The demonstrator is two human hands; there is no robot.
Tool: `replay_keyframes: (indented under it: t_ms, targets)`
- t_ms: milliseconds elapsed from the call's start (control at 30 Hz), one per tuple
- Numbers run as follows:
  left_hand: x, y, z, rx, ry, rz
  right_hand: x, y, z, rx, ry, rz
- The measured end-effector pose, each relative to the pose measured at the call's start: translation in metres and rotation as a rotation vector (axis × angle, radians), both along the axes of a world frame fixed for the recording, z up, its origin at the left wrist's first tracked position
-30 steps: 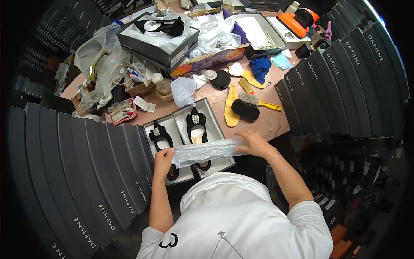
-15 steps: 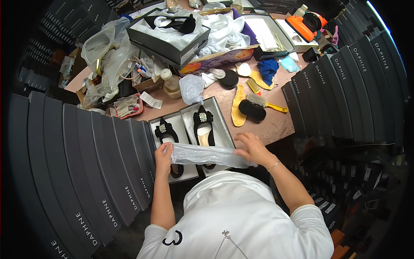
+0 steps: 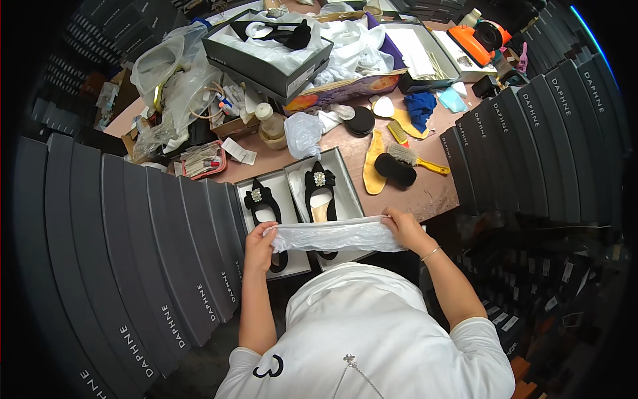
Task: The person is inspecting black high-heeled shoes, cleaning them with a brush, and packing them into boxes with tissue paper.
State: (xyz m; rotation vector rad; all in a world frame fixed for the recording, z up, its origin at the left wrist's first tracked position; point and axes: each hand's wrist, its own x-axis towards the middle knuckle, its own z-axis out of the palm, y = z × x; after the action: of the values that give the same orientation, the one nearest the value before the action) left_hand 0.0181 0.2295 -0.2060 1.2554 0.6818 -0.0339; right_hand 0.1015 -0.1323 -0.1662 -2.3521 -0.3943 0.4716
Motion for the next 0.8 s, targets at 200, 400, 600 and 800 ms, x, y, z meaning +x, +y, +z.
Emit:
replay_keyframes:
  t_ms: [200,400,600,800]
  targets:
    - [0.005,0.002,0.002,0.271,0.117,-0.167,-0.007,-0.024,0.0,-0.234,-0.215,0.052]
    - [0.009,0.004,-0.009,-0.12,-0.004,-0.012,-0.015,-0.033,-0.016,-0.315,-0.272,0.029]
    - [0.018,-0.013,-0.009,0.194,-0.037,-0.131,-0.024,-0.051,-0.066,-0.463,-0.079,-0.188]
    - [0.034,-0.007,-0.01,0.67,-0.049,-0.166,-0.017,-0.065,-0.036,-0.168,0.0,-0.237]
